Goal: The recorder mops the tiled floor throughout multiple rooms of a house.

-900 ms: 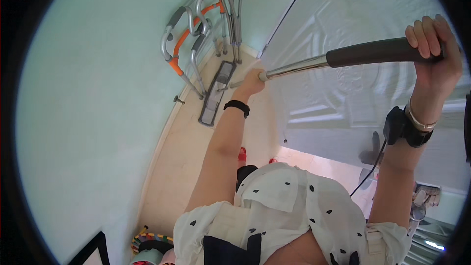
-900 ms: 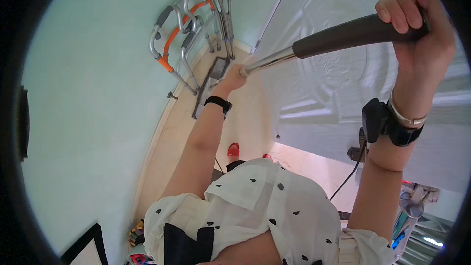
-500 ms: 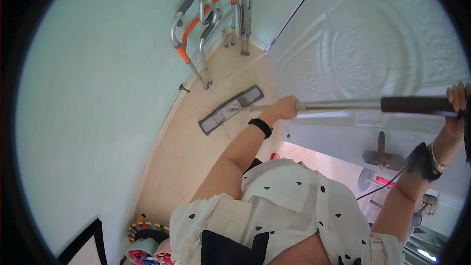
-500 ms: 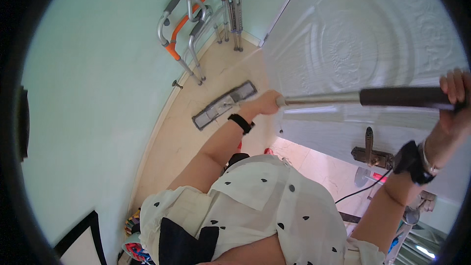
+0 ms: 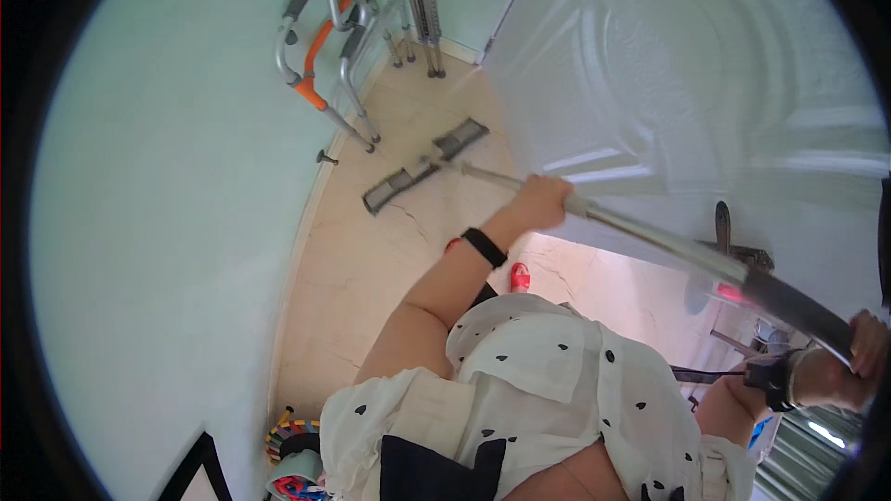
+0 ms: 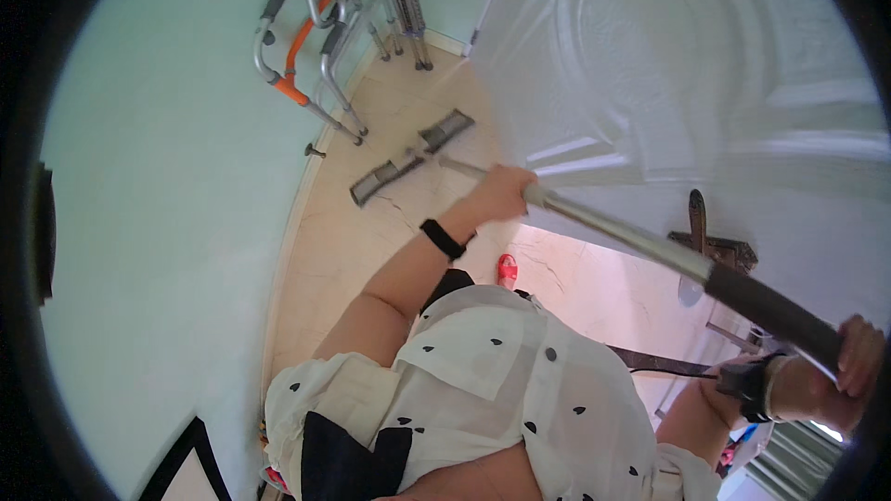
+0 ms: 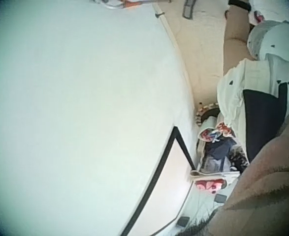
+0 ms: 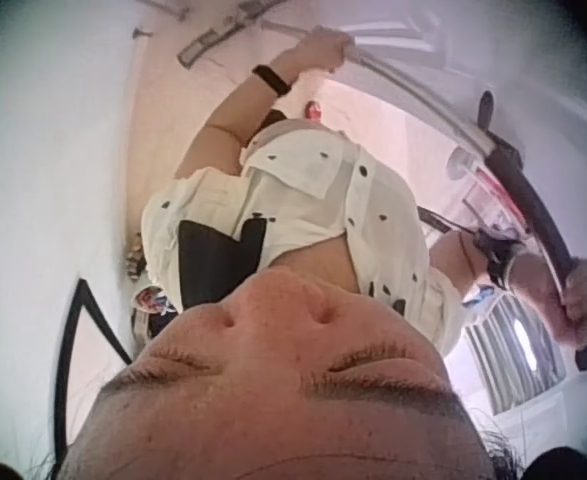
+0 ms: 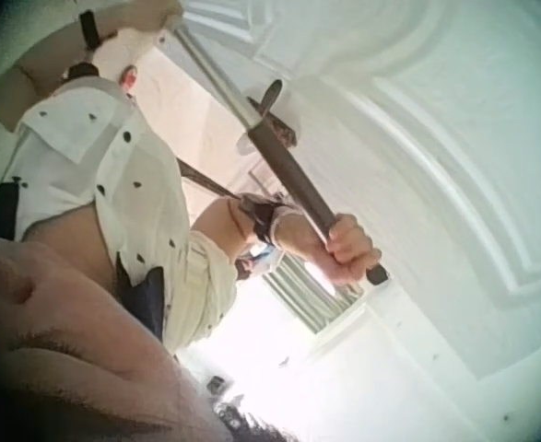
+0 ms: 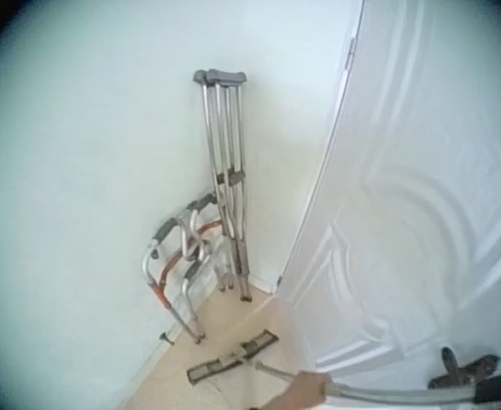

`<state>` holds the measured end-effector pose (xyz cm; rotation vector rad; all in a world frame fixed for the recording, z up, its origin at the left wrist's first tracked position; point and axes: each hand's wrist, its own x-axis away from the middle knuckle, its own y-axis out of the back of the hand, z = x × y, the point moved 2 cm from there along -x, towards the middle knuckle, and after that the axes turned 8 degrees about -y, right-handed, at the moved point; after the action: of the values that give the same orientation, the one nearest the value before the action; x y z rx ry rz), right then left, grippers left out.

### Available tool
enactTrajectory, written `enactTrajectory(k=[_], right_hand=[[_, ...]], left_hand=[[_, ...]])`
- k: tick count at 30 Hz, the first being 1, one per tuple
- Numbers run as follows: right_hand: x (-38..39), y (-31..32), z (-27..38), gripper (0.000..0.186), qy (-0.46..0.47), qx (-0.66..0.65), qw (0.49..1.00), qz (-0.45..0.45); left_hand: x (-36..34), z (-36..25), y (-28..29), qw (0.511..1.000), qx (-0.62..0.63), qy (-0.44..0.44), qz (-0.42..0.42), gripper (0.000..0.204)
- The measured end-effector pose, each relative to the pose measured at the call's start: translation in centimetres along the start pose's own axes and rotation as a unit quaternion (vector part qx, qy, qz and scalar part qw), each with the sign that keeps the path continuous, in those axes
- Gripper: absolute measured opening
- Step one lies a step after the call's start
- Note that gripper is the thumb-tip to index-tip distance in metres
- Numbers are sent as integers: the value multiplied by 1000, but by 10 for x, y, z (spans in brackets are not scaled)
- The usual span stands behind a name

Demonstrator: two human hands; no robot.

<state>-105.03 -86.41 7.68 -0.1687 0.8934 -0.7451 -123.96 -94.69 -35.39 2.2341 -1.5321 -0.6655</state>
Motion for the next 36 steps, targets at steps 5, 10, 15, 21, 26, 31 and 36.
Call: enactTrajectory(k=[5, 10, 15, 21, 26, 31, 36], right_hand=[[45, 33, -45, 27, -102, 224, 962, -121], [74, 76, -22, 28, -122, 266, 947, -134], [109, 130, 43, 27, -87, 275, 941, -178], [152, 213, 133, 27, -19, 318, 913, -254], [172, 261, 190, 26, 26, 393, 877, -276], [178, 298, 238, 26, 5, 322, 920, -225], [179, 305, 247, 23, -1, 355, 916, -188]], left_hand=[[-22, 65, -19, 973, -22, -23, -228, 12], [-14, 53, -43, 992, 21, 64, -109, 12], [2, 10, -105, 997, -53, 31, 46, 14], [42, -57, -221, 993, -48, 6, 109, 14], [81, -126, -288, 993, -25, 51, 103, 14], [118, -184, -329, 992, -25, 62, 104, 11], [138, -206, -351, 994, -4, 61, 89, 8]])
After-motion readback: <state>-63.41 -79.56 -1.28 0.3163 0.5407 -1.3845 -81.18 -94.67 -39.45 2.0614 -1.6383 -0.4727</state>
